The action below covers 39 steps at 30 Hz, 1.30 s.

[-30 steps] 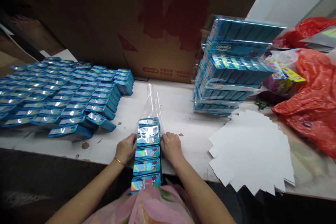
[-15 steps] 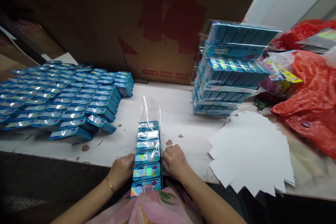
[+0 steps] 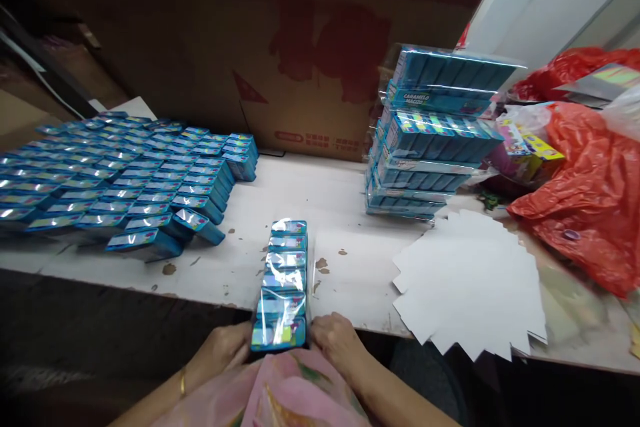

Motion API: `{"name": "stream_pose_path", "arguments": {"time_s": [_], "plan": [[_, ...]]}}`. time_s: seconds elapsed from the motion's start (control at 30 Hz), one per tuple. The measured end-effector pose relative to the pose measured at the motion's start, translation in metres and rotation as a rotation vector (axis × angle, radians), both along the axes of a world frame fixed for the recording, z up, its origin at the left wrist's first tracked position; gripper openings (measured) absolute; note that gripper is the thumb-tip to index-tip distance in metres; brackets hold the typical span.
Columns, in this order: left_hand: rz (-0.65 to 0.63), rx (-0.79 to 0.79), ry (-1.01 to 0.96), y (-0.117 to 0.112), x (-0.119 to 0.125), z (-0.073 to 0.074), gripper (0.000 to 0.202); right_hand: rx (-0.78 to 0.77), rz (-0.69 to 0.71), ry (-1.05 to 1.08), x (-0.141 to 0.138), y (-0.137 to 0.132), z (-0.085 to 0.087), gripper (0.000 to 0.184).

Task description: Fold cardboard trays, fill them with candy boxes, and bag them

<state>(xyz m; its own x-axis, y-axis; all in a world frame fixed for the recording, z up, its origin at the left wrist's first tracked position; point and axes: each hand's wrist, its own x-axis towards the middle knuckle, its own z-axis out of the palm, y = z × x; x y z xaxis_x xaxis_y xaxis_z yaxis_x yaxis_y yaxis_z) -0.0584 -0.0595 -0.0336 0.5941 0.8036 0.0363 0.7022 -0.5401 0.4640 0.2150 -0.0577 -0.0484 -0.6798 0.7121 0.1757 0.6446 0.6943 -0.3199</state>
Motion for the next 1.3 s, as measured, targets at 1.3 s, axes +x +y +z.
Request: {"name": "stream_pose_path", "arguments": {"time_s": [1.3], "plan": [[0.608,0.037,0.0,0.037,0.008,-0.011,0.015,-0.057,-0.031,-0.039,-0.06,0.015,0.027,0.023]]}}
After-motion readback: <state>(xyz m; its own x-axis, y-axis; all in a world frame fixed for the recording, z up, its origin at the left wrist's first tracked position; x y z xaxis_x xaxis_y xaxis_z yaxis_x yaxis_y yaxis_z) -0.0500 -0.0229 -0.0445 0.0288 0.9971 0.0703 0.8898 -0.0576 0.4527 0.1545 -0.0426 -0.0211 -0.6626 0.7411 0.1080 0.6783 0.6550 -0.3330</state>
